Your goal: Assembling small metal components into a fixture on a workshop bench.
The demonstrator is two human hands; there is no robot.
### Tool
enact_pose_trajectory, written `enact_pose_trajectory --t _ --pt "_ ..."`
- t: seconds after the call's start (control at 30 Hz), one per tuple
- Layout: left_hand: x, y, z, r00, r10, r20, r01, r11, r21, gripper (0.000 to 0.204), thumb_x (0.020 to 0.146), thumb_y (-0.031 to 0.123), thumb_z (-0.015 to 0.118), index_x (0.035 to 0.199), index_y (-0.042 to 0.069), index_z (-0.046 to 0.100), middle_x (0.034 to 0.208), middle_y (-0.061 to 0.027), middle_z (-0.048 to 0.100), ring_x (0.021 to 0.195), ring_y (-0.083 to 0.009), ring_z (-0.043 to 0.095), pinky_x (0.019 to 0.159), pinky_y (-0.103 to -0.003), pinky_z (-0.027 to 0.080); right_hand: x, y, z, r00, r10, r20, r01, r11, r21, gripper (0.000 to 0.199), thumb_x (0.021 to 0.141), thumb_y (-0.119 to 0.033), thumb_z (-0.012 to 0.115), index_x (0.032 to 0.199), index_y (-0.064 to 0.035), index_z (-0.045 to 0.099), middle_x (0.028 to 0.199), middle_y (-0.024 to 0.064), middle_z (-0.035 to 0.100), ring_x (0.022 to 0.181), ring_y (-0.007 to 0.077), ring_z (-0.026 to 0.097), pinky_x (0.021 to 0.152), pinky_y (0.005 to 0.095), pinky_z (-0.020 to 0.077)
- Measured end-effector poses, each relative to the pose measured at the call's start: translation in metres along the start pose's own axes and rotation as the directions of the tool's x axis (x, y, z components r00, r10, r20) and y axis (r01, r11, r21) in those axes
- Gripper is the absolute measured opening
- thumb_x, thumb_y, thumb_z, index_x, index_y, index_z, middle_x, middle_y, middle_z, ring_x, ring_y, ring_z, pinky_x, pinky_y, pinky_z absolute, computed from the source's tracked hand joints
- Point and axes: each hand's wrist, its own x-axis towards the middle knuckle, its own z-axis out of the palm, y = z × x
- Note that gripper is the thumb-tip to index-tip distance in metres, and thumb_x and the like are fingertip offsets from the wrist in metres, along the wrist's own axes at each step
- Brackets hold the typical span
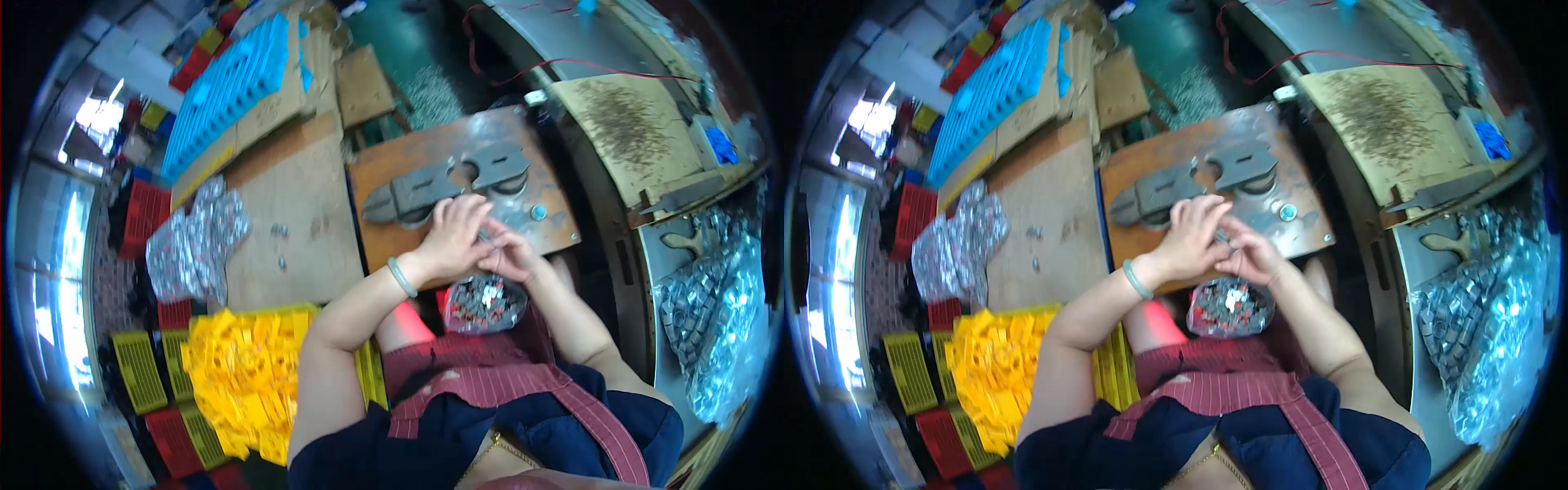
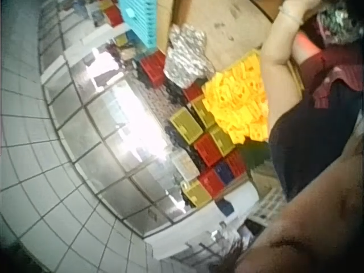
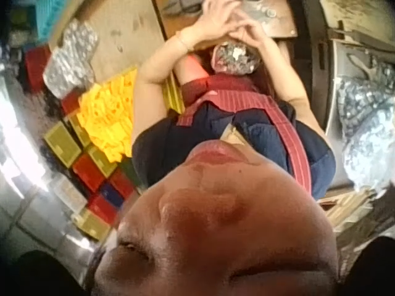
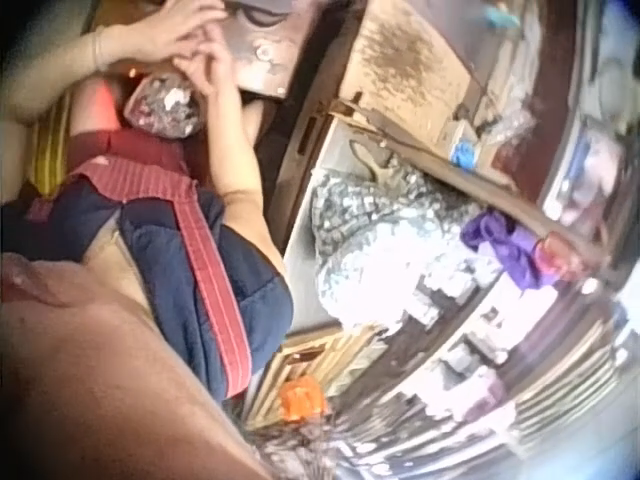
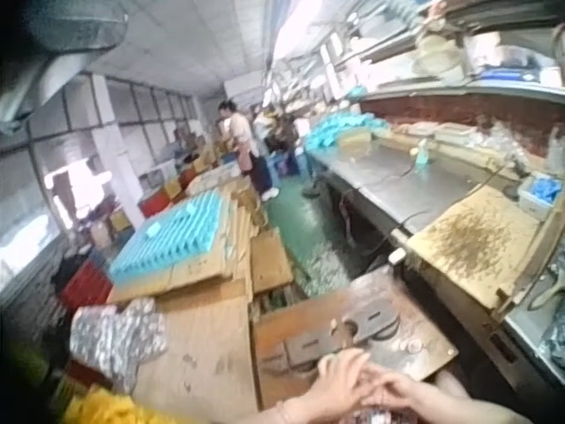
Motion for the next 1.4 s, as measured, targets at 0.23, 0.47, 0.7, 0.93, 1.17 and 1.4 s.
enact_pose_trajectory --t 0.23,0.47,0.7,0.93,1.17,1.4 --pt "-0.143 -0.056 -0.091 0.784 -0.578 -0.226 0.595 0.803 0.011 0.047 0.087 0.025 0.060 0.129 0.009 0.049 0.125 -0.0180 0.047 0.115 -0.0365 0.049 0.095 -0.046 0.043 -0.030 0.039 0.029 0.870 0.209 0.448 0.475 -0.103 -0.874 0.016 0.076 -0.008 0.066 0.091 -0.0041 0.061 0.090 0.0141 0.063 0.092 0.0327 0.060 0.084 0.0407 0.0476" --pt "-0.304 -0.153 -0.175 0.171 -0.937 -0.305 0.974 0.113 0.199 0.037 0.088 0.029 0.061 0.113 0.002 0.054 0.103 -0.0217 0.063 0.097 -0.0414 0.061 0.085 -0.047 0.050 0.075 0.098 0.116 0.844 0.093 0.527 0.535 -0.110 -0.838 0.011 0.081 -0.013 0.062 0.078 -0.0028 0.059 0.071 0.0157 0.061 0.072 0.0362 0.061 0.066 0.0435 0.0502" --pt "-0.293 -0.160 -0.158 0.268 -0.952 -0.146 0.962 0.255 0.101 0.042 0.087 0.037 0.064 0.105 0.002 0.052 0.098 -0.0236 0.065 0.090 -0.0435 0.063 0.078 -0.049 0.050 0.328 0.238 0.156 0.819 -0.168 0.548 0.456 -0.389 -0.801 0.025 0.085 -0.028 0.061 0.093 -0.0046 0.061 0.089 0.0192 0.064 0.088 0.0388 0.064 0.077 0.0457 0.0520" --pt "-0.306 -0.179 -0.175 0.228 -0.968 -0.103 0.971 0.235 -0.053 0.037 0.087 0.038 0.065 0.092 0.003 0.055 0.081 -0.0192 0.065 0.076 -0.0393 0.061 0.069 -0.046 0.049 0.331 0.212 0.136 0.876 -0.002 0.482 0.430 -0.447 -0.785 0.020 0.082 -0.014 0.057 0.100 -0.0089 0.065 0.106 0.0152 0.062 0.093 0.0346 0.064 0.079 0.0447 0.0527" --pt "-0.291 -0.179 -0.163 0.321 -0.920 -0.224 0.930 0.262 0.259 0.041 0.087 0.042 0.063 0.094 0.001 0.059 0.085 -0.0194 0.066 0.080 -0.0392 0.063 0.072 -0.047 0.050 0.269 0.188 0.113 0.824 -0.039 0.565 0.540 -0.245 -0.805 0.034 0.073 -0.018 0.071 0.105 -0.0113 0.065 0.105 0.0139 0.059 0.103 0.0318 0.058 0.089 0.0418 0.0481" --pt "-0.198 -0.182 -0.139 0.465 -0.862 -0.200 0.744 0.503 -0.439 0.022 0.093 0.023 0.065 0.093 0.002 0.058 0.077 -0.0053 0.063 0.068 -0.0105 0.058 0.062 -0.025 0.046 0.244 0.147 0.093 0.776 0.125 0.618 0.604 -0.428 -0.672 0.041 0.073 -0.029 0.076 0.103 -0.0070 0.058 0.095 0.0168 0.062 0.094 0.0333 0.062 0.082 0.0439 0.0505"
